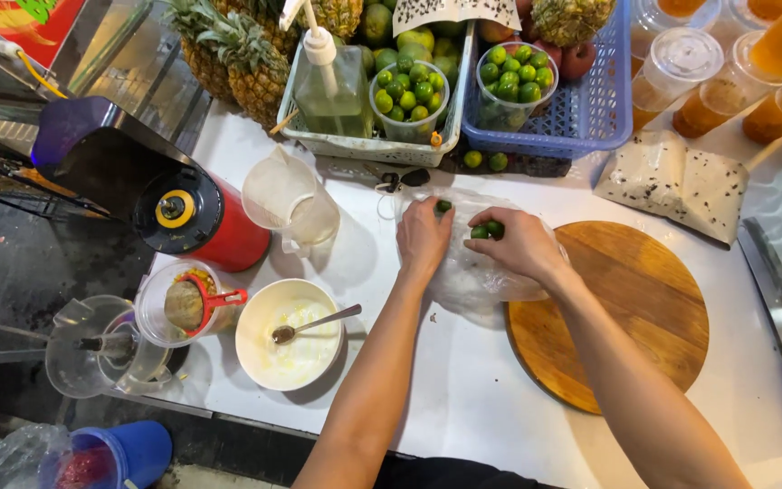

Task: Sorting and selecting small limes from a plastic bag into a container at a food stall.

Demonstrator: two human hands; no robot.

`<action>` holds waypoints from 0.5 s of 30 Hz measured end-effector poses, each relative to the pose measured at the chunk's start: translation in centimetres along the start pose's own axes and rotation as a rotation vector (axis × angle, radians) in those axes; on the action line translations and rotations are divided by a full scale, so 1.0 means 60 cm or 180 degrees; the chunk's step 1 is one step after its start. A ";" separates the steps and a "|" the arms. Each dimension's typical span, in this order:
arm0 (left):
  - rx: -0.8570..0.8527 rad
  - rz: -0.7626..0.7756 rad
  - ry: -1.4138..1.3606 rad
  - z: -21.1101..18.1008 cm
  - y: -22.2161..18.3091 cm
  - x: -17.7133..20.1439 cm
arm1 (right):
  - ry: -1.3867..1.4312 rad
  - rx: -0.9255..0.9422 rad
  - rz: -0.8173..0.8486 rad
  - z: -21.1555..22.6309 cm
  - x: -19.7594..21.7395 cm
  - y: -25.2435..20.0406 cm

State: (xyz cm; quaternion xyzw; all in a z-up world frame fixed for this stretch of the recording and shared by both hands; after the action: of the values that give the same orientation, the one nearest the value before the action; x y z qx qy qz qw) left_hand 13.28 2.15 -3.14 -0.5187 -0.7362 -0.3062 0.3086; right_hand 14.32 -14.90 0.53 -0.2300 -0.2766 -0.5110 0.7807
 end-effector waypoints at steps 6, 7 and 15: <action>0.0583 0.0243 -0.0686 0.018 0.013 -0.002 | 0.0766 -0.0698 0.0447 0.053 0.084 0.041; 0.0694 0.0414 -0.0805 0.024 0.014 -0.008 | 0.0582 -0.0324 0.0020 0.062 0.122 0.072; 0.1021 0.1353 -0.1592 -0.007 0.002 0.029 | -0.0049 0.0570 -0.1408 0.035 0.265 0.286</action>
State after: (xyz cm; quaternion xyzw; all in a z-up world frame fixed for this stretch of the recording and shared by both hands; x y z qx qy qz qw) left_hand 12.98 2.86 -1.48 -0.6639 -0.7033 0.0205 0.2533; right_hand 34.93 -17.80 11.38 -0.0975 -0.3704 -0.6413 0.6648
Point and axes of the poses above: each hand's wrist, its own y-axis towards the middle knuckle, its own x-axis out of the back of the hand, z = x × y, the point moved 9 cm from there along y, towards the middle knuckle, and after that the axes turned 7 degrees about y, right-handed, at the moved point
